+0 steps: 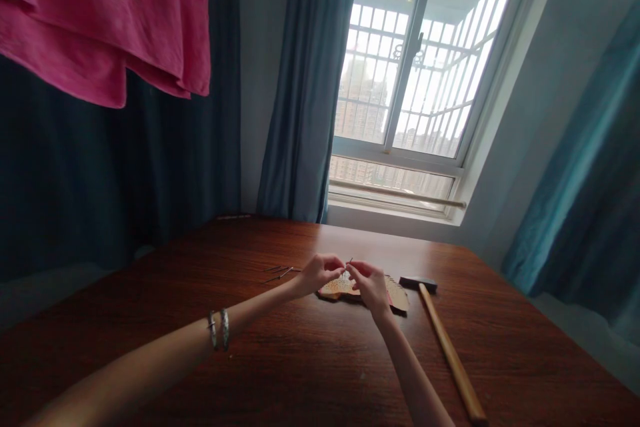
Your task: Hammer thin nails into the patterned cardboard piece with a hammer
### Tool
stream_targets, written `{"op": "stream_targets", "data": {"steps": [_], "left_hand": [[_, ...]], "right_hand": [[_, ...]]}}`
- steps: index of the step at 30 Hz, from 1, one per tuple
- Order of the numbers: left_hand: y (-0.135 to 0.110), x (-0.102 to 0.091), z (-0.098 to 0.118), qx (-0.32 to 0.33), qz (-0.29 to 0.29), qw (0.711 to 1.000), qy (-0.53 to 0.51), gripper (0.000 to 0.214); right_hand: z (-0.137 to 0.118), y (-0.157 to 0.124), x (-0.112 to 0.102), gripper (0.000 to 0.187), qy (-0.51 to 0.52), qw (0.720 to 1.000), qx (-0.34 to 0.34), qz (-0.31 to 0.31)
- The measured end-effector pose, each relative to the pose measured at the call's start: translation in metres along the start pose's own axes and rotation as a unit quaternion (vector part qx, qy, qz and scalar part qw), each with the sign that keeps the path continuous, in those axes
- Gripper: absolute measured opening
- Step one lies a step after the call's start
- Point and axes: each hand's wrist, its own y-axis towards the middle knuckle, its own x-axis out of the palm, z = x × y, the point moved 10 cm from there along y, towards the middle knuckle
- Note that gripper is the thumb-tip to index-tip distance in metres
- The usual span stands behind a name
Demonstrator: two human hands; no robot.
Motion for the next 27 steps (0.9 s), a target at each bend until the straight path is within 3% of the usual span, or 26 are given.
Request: {"op": "stream_targets", "data": {"steps": [6, 14, 20, 27], "left_hand": [[0.012, -0.001, -0.012, 0.005, 0.028, 0.999, 0.020, 0.027], [0.033, -0.014, -0.077, -0.086, 0.132, 0.986, -0.048, 0.030], [0.039, -0.001, -0.112, -0.136, 0.118, 0.981, -0.075, 0.029], [0.043, 0.014, -0.116, -0.115, 0.075, 0.990, -0.041, 0.027]], "right_hand": [[0.016, 0.016, -0.011, 0.039, -0.027, 0.999, -0.012, 0.011], [0.059, 0.049, -0.013, 0.027, -0.126, 0.991, -0.036, 0.005], [0.070, 0.051, -0.005, 0.025, -0.165, 0.985, -0.051, -0.027], [0.080, 0.052, -0.001, 0.025, -0.191, 0.979, -0.051, -0.043]]}}
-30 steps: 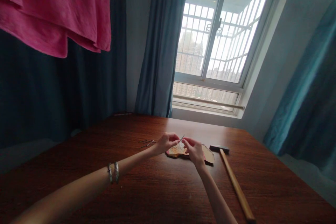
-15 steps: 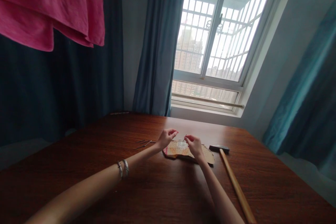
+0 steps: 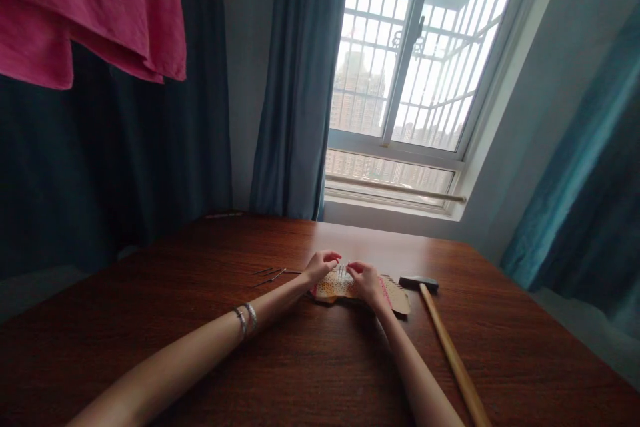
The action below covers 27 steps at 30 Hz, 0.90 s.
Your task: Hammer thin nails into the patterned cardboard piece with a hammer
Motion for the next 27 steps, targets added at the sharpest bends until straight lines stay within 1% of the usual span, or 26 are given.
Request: {"op": "stream_targets", "data": {"steps": [6, 10, 14, 17, 22, 25, 27], "left_hand": [[-0.001, 0.009, 0.012, 0.034, -0.026, 0.999, 0.022, 0.029], [-0.002, 0.017, 0.018, 0.049, -0.043, 0.997, 0.036, 0.029], [-0.003, 0.023, 0.015, 0.054, -0.039, 0.996, 0.052, 0.026], [-0.005, 0.027, 0.011, 0.050, -0.045, 0.996, 0.054, 0.025], [-0.006, 0.025, 0.012, 0.047, -0.043, 0.997, 0.046, 0.024], [-0.007, 0.027, 0.012, 0.049, -0.049, 0.997, 0.046, 0.024], [-0.006, 0.026, 0.011, 0.050, -0.042, 0.997, 0.048, 0.024]], "right_hand": [[0.010, 0.002, 0.006, 0.026, -0.027, 1.000, 0.003, 0.000], [0.009, 0.000, 0.007, 0.026, -0.039, 0.999, -0.004, -0.002], [0.006, -0.003, 0.006, 0.024, -0.051, 0.999, -0.013, -0.005], [0.009, -0.004, 0.007, 0.022, -0.064, 0.998, -0.010, -0.002], [0.014, -0.006, 0.007, 0.020, -0.081, 0.997, -0.003, 0.008], [0.012, -0.008, 0.006, 0.020, -0.087, 0.996, -0.004, 0.010], [0.010, -0.010, 0.005, 0.019, -0.090, 0.996, -0.004, 0.011]]}}
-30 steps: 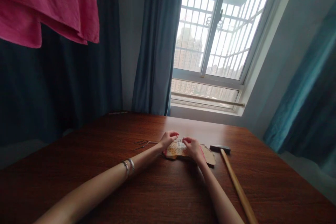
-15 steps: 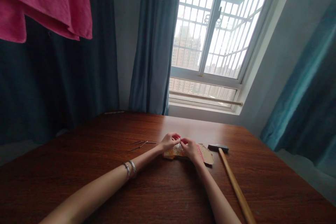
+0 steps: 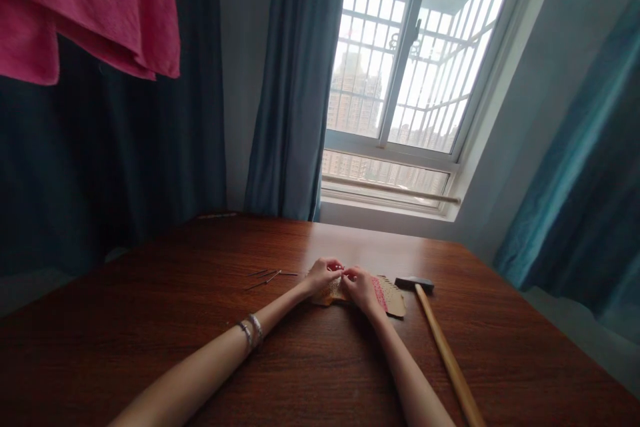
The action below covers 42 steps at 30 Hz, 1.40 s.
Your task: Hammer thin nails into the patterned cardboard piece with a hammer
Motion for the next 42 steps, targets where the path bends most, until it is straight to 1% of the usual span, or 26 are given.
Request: {"op": "stream_targets", "data": {"steps": [5, 8, 10, 11, 13, 15, 18, 20, 22, 24, 25, 27, 28, 30, 32, 34, 35, 36, 40, 42], "left_hand": [[0.000, 0.001, 0.001, 0.011, 0.005, 1.000, 0.010, 0.025], [-0.001, 0.000, 0.000, 0.002, 0.007, 1.000, 0.024, 0.025], [-0.002, -0.001, 0.000, -0.003, 0.011, 1.000, 0.026, 0.025], [-0.003, -0.001, 0.000, -0.004, 0.013, 1.000, 0.024, 0.025], [-0.004, -0.001, 0.001, -0.007, 0.012, 1.000, 0.018, 0.025], [-0.005, -0.001, 0.001, -0.013, 0.012, 1.000, 0.013, 0.023], [-0.006, -0.003, 0.003, -0.016, 0.015, 1.000, 0.013, 0.022], [-0.007, -0.004, 0.004, -0.016, 0.018, 1.000, 0.015, 0.022], [-0.008, -0.004, 0.005, -0.015, 0.020, 1.000, 0.013, 0.021], [-0.008, -0.005, 0.006, -0.016, 0.021, 1.000, 0.011, 0.021], [-0.008, -0.005, 0.006, -0.018, 0.022, 1.000, 0.012, 0.021], [-0.008, -0.005, 0.005, -0.026, 0.024, 0.999, 0.021, 0.021], [-0.008, -0.006, 0.005, -0.028, 0.023, 0.999, 0.025, 0.021], [-0.009, -0.006, 0.006, -0.030, 0.022, 0.999, 0.028, 0.021], [-0.009, -0.006, 0.007, -0.031, 0.021, 0.999, 0.024, 0.021], [-0.009, -0.006, 0.008, -0.028, 0.020, 0.999, 0.021, 0.021], [-0.009, -0.006, 0.008, -0.025, 0.020, 0.999, 0.021, 0.021], [-0.009, -0.006, 0.009, -0.021, 0.021, 0.999, 0.022, 0.021], [-0.009, -0.005, 0.007, -0.012, 0.022, 0.999, 0.022, 0.022], [-0.009, -0.005, 0.006, -0.012, 0.024, 0.999, 0.023, 0.022]], "right_hand": [[-0.006, -0.001, -0.002, 0.018, -0.005, 1.000, 0.008, -0.004], [-0.009, 0.002, -0.010, 0.019, -0.008, 1.000, 0.014, -0.011], [-0.009, 0.003, -0.025, 0.022, -0.016, 1.000, 0.022, -0.015], [-0.009, 0.003, -0.036, 0.023, -0.024, 0.999, 0.028, -0.016], [-0.007, -0.005, -0.065, 0.025, -0.046, 0.998, 0.043, -0.012], [-0.002, -0.023, -0.102, 0.029, -0.077, 0.995, 0.064, 0.008], [0.013, -0.074, -0.156, 0.035, -0.137, 0.983, 0.109, 0.060], [0.034, -0.119, -0.186, 0.041, -0.235, 0.948, 0.187, 0.105], [0.052, -0.162, -0.201, 0.048, -0.301, 0.913, 0.245, 0.126], [0.063, -0.193, -0.199, 0.055, -0.336, 0.895, 0.270, 0.115], [0.066, -0.203, -0.196, 0.058, -0.351, 0.888, 0.278, 0.107], [0.062, -0.215, -0.189, 0.059, -0.390, 0.872, 0.279, 0.100], [0.057, -0.217, -0.187, 0.056, -0.412, 0.863, 0.276, 0.098], [0.044, -0.215, -0.182, 0.044, -0.454, 0.846, 0.262, 0.093], [0.032, -0.210, -0.178, 0.033, -0.486, 0.836, 0.242, 0.083], [0.024, -0.206, -0.177, 0.029, -0.506, 0.829, 0.225, 0.079], [0.023, -0.205, -0.177, 0.027, -0.508, 0.829, 0.221, 0.077], [0.025, -0.205, -0.178, 0.027, -0.495, 0.836, 0.223, 0.073], [0.048, -0.206, -0.185, 0.030, -0.387, 0.884, 0.261, 0.038], [0.060, -0.204, -0.189, 0.032, -0.325, 0.902, 0.281, 0.028]]}}
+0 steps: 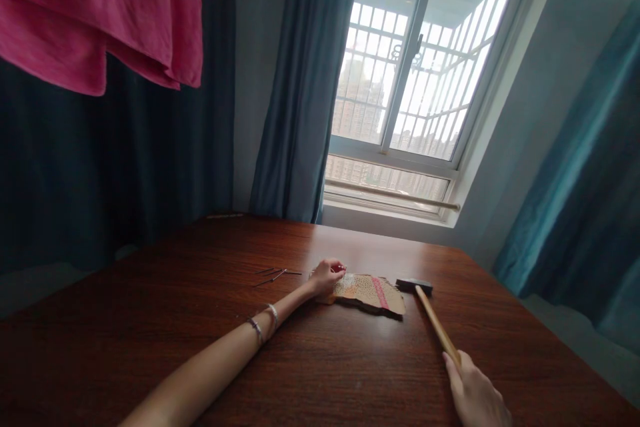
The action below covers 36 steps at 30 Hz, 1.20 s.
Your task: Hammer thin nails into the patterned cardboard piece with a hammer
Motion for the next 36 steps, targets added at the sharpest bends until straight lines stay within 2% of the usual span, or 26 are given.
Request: {"op": "stream_targets", "data": {"steps": [3, 5, 6, 8, 10, 12, 14, 16, 19, 21, 28, 31, 36], "left_hand": [[0.000, 0.000, -0.002, -0.005, 0.003, 1.000, 0.000, 0.022], [0.000, 0.001, -0.002, -0.008, 0.000, 1.000, -0.005, 0.022], [0.000, 0.001, -0.001, -0.009, -0.003, 1.000, -0.008, 0.021], [-0.001, 0.002, 0.000, -0.008, -0.006, 1.000, -0.008, 0.021], [-0.001, 0.001, 0.000, -0.007, -0.004, 1.000, 0.000, 0.021], [-0.001, 0.000, 0.001, -0.006, 0.001, 1.000, 0.012, 0.021], [-0.001, -0.001, 0.001, 0.000, 0.005, 1.000, 0.019, 0.022], [0.000, 0.000, 0.001, 0.006, 0.003, 1.000, 0.018, 0.021], [0.001, 0.003, -0.002, 0.007, -0.004, 1.000, 0.012, 0.021], [0.001, 0.004, -0.003, 0.007, -0.009, 1.000, 0.011, 0.021], [0.002, 0.005, -0.006, 0.020, -0.007, 0.999, 0.025, 0.020], [0.002, 0.005, -0.004, 0.022, -0.010, 0.999, 0.028, 0.020], [0.001, 0.004, -0.001, 0.022, -0.013, 0.999, 0.020, 0.020]], "right_hand": [[0.007, 0.009, -0.003, 0.033, 0.123, 0.992, 0.042, -0.003], [0.003, 0.009, -0.007, 0.039, 0.236, 0.968, 0.079, 0.022], [-0.002, 0.007, -0.007, 0.044, 0.306, 0.947, 0.091, 0.025], [-0.023, 0.001, -0.004, 0.052, 0.451, 0.887, 0.097, -0.004], [-0.053, -0.007, 0.002, 0.053, 0.567, 0.815, 0.093, -0.075], [-0.082, -0.016, 0.005, 0.048, 0.635, 0.752, 0.085, -0.155], [-0.106, -0.025, 0.004, 0.044, 0.667, 0.710, 0.079, -0.213], [-0.122, -0.032, 0.002, 0.044, 0.681, 0.686, 0.078, -0.243], [-0.140, -0.039, 0.003, 0.044, 0.692, 0.667, 0.076, -0.265], [-0.148, -0.042, 0.004, 0.043, 0.693, 0.663, 0.072, -0.272], [-0.156, -0.045, 0.008, 0.037, 0.670, 0.679, 0.043, -0.297], [-0.153, -0.044, 0.012, 0.040, 0.665, 0.684, 0.050, -0.294], [-0.154, -0.045, 0.014, 0.040, 0.667, 0.682, 0.034, -0.297]]}}
